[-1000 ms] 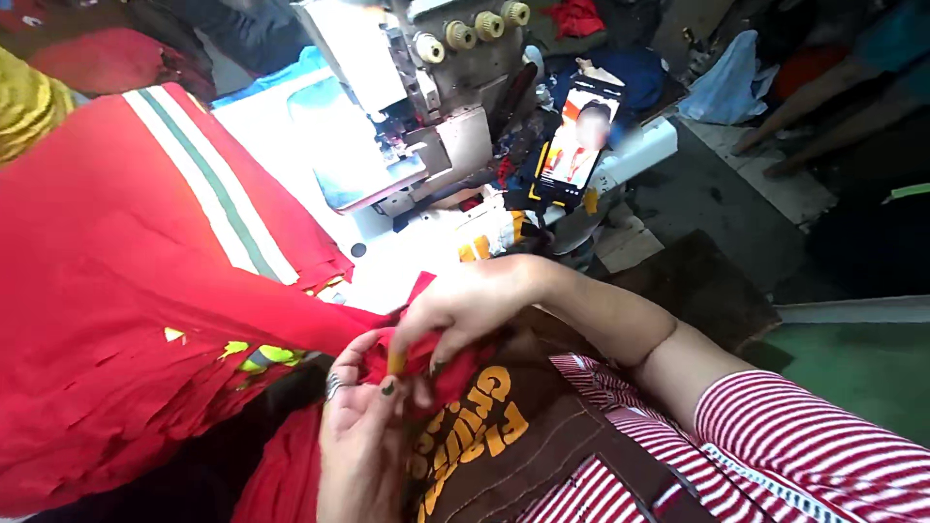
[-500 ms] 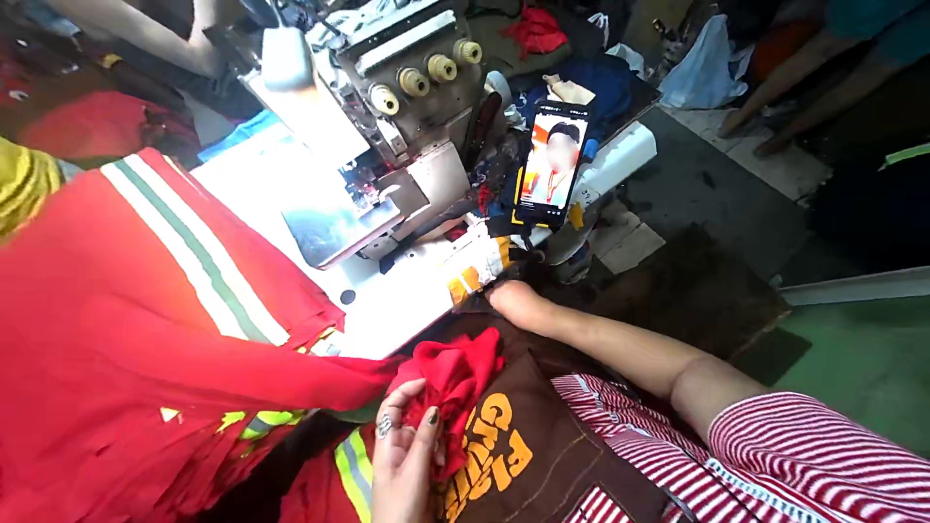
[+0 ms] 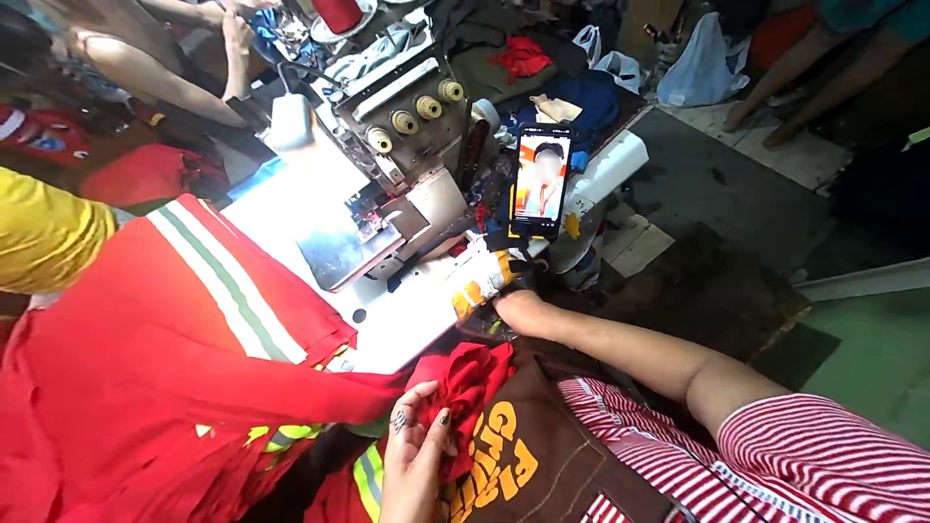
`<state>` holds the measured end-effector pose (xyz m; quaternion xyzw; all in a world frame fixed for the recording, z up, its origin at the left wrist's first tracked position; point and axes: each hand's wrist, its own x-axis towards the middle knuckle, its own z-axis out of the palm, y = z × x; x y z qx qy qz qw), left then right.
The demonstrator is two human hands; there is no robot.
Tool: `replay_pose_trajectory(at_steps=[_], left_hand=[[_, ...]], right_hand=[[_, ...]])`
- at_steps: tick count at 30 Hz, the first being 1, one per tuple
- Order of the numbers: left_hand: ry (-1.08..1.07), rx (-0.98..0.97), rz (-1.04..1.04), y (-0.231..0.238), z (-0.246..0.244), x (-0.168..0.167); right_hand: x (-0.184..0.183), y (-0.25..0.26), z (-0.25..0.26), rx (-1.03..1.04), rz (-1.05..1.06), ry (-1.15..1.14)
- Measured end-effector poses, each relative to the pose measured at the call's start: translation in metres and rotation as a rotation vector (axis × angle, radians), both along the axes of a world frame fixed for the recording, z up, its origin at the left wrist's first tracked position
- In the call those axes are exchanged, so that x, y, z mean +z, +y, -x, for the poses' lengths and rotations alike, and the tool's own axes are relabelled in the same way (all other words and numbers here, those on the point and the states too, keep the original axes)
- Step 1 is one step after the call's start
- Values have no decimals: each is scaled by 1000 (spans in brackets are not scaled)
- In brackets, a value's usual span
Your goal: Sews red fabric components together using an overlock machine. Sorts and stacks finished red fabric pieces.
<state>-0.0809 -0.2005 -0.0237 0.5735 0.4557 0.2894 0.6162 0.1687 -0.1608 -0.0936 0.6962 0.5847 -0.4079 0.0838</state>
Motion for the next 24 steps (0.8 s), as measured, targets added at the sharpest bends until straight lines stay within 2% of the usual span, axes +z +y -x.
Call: replay_pose_trajectory(at_steps=[4,8,11,16,19,20,22,24], left_hand=[[3,-120,-91,4,-6,0],[33,-265,-163,4,-5,1],[35,-295,-173,4,-1,0],[36,-326,-183,10,-1,2],[7,-390,-185,18,-13,4],[-2,-427,-194,21,-18,4],[-6,-539,-250,28,-27,4],[5,-654,-321,33,-33,6]], right_hand=[[-3,-2,-18,-29,-128,82],[-6,0,-34,-19,-147,92],[0,-11,-50,18,-155,203],[15,-35,-74,-176,-307,592],[31,-45,-70,-329,-397,891],[36,-47,-64,-328,-397,1032],[45,-49,-48,-202,-391,1237],[54,-47,-29,-24,-413,1289]])
